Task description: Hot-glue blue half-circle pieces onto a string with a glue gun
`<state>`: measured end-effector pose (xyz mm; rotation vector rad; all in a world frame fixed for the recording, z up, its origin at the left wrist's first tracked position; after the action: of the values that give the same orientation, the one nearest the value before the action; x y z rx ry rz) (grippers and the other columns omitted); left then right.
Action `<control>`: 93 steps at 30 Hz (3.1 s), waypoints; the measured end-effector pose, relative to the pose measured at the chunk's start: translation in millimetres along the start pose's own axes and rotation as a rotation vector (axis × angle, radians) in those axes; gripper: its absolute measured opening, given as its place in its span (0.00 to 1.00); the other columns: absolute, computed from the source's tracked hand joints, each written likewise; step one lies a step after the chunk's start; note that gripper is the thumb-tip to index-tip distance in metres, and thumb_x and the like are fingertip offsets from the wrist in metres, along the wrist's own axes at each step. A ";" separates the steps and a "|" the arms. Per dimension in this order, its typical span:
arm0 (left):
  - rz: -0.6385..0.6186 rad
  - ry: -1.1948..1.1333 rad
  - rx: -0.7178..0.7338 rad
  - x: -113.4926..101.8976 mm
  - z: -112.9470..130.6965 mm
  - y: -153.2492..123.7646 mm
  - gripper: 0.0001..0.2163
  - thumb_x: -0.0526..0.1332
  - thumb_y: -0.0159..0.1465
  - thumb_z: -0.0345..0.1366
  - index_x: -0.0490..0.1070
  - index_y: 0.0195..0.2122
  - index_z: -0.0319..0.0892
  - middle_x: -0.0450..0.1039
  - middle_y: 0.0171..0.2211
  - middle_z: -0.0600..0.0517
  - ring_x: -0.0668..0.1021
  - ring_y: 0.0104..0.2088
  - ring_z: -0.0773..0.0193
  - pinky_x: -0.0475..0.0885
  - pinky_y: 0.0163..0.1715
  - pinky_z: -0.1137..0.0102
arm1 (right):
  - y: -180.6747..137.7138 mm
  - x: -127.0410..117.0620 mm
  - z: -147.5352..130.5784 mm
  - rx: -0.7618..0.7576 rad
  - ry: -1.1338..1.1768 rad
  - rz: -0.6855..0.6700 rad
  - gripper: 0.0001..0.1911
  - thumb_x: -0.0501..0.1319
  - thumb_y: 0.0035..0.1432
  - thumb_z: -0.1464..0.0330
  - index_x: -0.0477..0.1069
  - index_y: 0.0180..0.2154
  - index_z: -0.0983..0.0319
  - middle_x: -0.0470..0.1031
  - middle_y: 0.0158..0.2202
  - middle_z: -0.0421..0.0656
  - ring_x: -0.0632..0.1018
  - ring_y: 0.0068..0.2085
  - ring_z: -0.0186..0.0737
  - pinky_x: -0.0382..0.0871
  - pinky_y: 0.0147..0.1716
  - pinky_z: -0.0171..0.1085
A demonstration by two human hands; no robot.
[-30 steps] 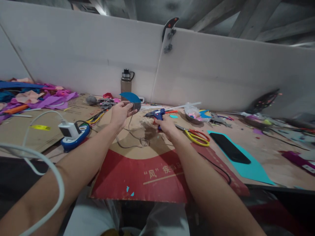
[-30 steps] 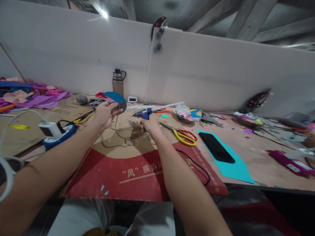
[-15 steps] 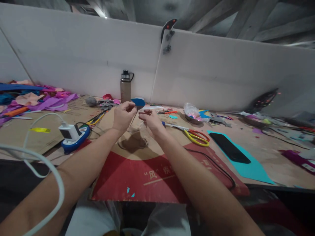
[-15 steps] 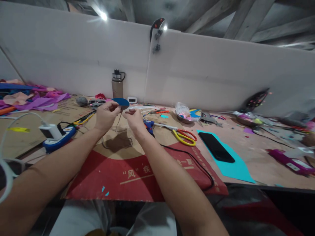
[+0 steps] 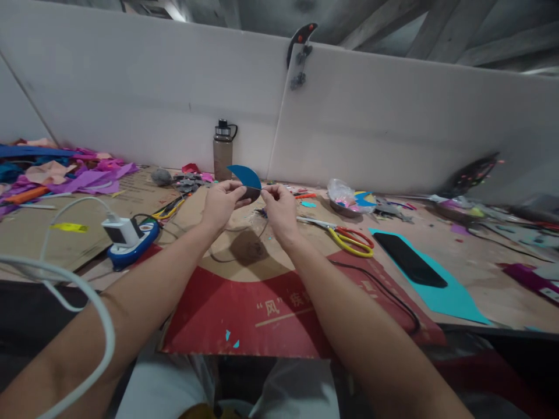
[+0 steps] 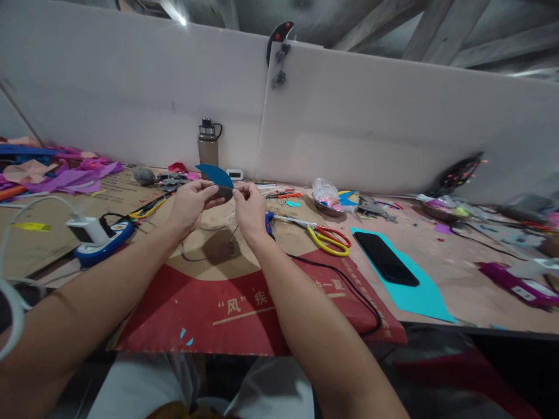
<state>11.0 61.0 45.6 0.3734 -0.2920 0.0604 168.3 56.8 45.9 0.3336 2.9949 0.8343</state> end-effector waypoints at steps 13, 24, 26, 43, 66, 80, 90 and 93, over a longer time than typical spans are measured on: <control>-0.060 -0.092 -0.176 14.3 -8.1 -9.0 0.04 0.63 0.52 0.27 0.69 0.28 0.35 0.74 0.31 0.48 0.77 0.32 0.65 0.76 0.34 0.67 | 3.6 -9.2 0.4 -0.011 -0.116 0.035 0.07 0.55 0.52 0.64 0.65 0.29 0.61 0.67 0.28 0.38 0.68 0.31 0.32 0.62 0.32 0.34; -0.056 -0.102 -0.168 12.4 -7.7 -7.9 0.05 0.64 0.49 0.27 0.67 0.26 0.36 0.72 0.28 0.51 0.77 0.30 0.66 0.76 0.35 0.64 | 7.4 -2.2 11.3 0.073 0.002 -0.054 0.08 0.57 0.49 0.64 0.68 0.28 0.62 0.65 0.24 0.36 0.63 0.25 0.29 0.58 0.26 0.31; -0.054 -0.102 -0.157 11.7 -7.1 -7.4 0.05 0.64 0.49 0.27 0.67 0.26 0.37 0.72 0.27 0.52 0.77 0.30 0.66 0.76 0.34 0.65 | 6.0 0.2 14.2 0.126 0.056 -0.080 0.08 0.57 0.49 0.64 0.68 0.27 0.62 0.63 0.23 0.35 0.60 0.23 0.27 0.56 0.23 0.30; -0.230 -0.104 -0.182 22.0 -12.6 -3.9 0.09 0.66 0.50 0.34 0.67 0.27 0.37 0.69 0.24 0.53 0.75 0.27 0.68 0.76 0.35 0.65 | -2.1 0.6 15.7 0.320 0.277 -0.112 0.08 0.59 0.45 0.69 0.59 0.22 0.61 0.48 0.16 0.29 0.51 0.17 0.24 0.47 0.17 0.28; -0.330 -0.106 -0.235 26.5 -14.8 -3.3 0.06 0.66 0.50 0.31 0.70 0.28 0.37 0.73 0.27 0.51 0.76 0.27 0.68 0.76 0.31 0.69 | -16.3 19.4 0.4 0.348 0.497 -0.273 0.10 0.62 0.42 0.67 0.60 0.23 0.61 0.50 0.18 0.30 0.49 0.19 0.24 0.42 0.17 0.29; 0.007 0.360 0.156 8.2 10.5 -11.1 0.11 0.67 0.50 0.36 0.66 0.29 0.41 0.68 0.29 0.53 0.72 0.30 0.66 0.71 0.30 0.70 | -15.4 -0.6 19.7 0.386 0.360 -0.018 0.09 0.59 0.47 0.69 0.58 0.22 0.61 0.49 0.17 0.30 0.51 0.17 0.25 0.47 0.17 0.29; -0.164 0.704 0.318 35.0 17.4 -22.1 0.13 0.68 0.48 0.32 0.70 0.34 0.41 0.73 0.34 0.50 0.74 0.35 0.63 0.68 0.40 0.67 | -13.6 -1.2 23.9 0.318 0.298 -0.020 0.07 0.62 0.44 0.66 0.66 0.24 0.62 0.62 0.19 0.33 0.62 0.19 0.25 0.54 0.18 0.29; -0.193 0.574 0.236 35.9 11.9 -22.4 0.10 0.65 0.51 0.33 0.69 0.35 0.41 0.74 0.32 0.50 0.75 0.32 0.65 0.71 0.33 0.70 | -12.9 1.1 19.2 0.286 0.285 -0.052 0.07 0.62 0.45 0.66 0.69 0.25 0.63 0.63 0.19 0.34 0.62 0.20 0.25 0.55 0.19 0.29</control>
<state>44.6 35.9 58.7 0.5974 0.3217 0.0102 166.0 56.1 22.8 0.1484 3.3784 0.4831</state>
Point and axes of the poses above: each hand's wrist, its own y-axis towards the middle knuckle, its own x-axis out of the palm, z = x × y, the point moved 10 cm from there along y, towards the middle knuckle
